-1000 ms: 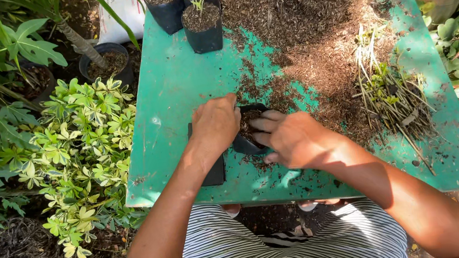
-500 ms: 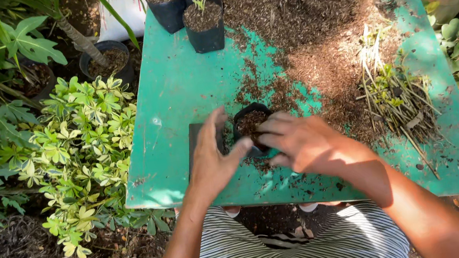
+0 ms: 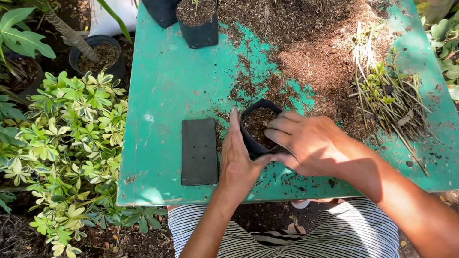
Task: The person picks up a small black plastic pot and fills it with soil from a pile on a table by hand. The person then takes a small plant seedling from a pile and plants it into the soil within the pot.
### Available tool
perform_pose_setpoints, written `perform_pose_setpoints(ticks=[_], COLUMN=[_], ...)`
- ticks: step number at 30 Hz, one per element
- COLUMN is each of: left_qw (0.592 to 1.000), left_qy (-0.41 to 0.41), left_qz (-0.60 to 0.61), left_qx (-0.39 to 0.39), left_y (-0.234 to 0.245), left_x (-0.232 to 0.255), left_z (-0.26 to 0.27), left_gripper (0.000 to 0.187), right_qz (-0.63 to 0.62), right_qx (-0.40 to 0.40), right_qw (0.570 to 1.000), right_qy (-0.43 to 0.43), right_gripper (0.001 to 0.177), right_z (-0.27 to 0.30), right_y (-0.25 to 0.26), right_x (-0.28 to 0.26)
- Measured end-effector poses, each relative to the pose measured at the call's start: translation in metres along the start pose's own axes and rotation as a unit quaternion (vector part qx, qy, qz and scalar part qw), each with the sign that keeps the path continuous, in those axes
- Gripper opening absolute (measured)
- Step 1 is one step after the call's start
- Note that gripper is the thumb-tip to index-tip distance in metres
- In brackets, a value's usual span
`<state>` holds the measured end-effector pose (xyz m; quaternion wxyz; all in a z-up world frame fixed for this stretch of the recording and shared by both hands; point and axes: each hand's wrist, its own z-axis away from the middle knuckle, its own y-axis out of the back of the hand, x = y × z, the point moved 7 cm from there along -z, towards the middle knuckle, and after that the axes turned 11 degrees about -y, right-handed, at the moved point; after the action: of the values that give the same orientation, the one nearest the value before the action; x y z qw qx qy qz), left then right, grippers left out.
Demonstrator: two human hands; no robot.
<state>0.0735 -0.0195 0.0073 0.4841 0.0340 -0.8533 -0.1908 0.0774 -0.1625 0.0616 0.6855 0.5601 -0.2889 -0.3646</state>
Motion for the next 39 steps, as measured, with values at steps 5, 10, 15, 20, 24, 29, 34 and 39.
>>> perform_pose_setpoints(ticks=[5, 10, 15, 20, 24, 29, 34, 39], left_qw=[0.997, 0.997, 0.997, 0.998, 0.999, 0.997, 0.993, 0.994], left_qy=[-0.061, -0.052, -0.059, -0.039, -0.024, -0.008, -0.01, -0.022], left_qz=[-0.043, -0.05, -0.026, -0.037, -0.024, -0.05, -0.111, -0.109], left_qx=[0.035, 0.029, 0.041, 0.037, 0.038, 0.05, 0.044, 0.019], left_y=[-0.007, -0.008, -0.009, -0.008, -0.008, -0.001, -0.003, -0.008], left_x=[-0.019, -0.027, -0.03, -0.023, -0.015, 0.01, -0.005, 0.0], left_z=[0.006, 0.008, 0.009, 0.006, 0.011, 0.018, 0.044, 0.053], left_gripper=[0.136, 0.138, 0.135, 0.134, 0.134, 0.136, 0.121, 0.095], right_qz=[0.065, 0.013, -0.027, 0.001, -0.215, -0.141, -0.189, -0.175], right_qx=[-0.11, -0.075, -0.014, 0.361, 0.4, 0.387, 0.395, 0.528], right_qw=[0.99, 0.994, 0.997, 0.929, 0.883, 0.874, 0.868, 0.824], right_qy=[-0.063, -0.079, -0.076, 0.082, -0.12, -0.258, -0.236, -0.113], right_gripper=[0.072, 0.066, 0.065, 0.039, 0.041, 0.026, 0.033, 0.028], right_z=[-0.018, -0.021, -0.009, 0.028, 0.08, 0.1, 0.093, 0.087], right_y=[-0.021, -0.005, -0.022, -0.038, -0.032, -0.081, -0.078, -0.005], right_x=[0.001, -0.014, -0.002, 0.011, 0.017, 0.021, 0.011, -0.011])
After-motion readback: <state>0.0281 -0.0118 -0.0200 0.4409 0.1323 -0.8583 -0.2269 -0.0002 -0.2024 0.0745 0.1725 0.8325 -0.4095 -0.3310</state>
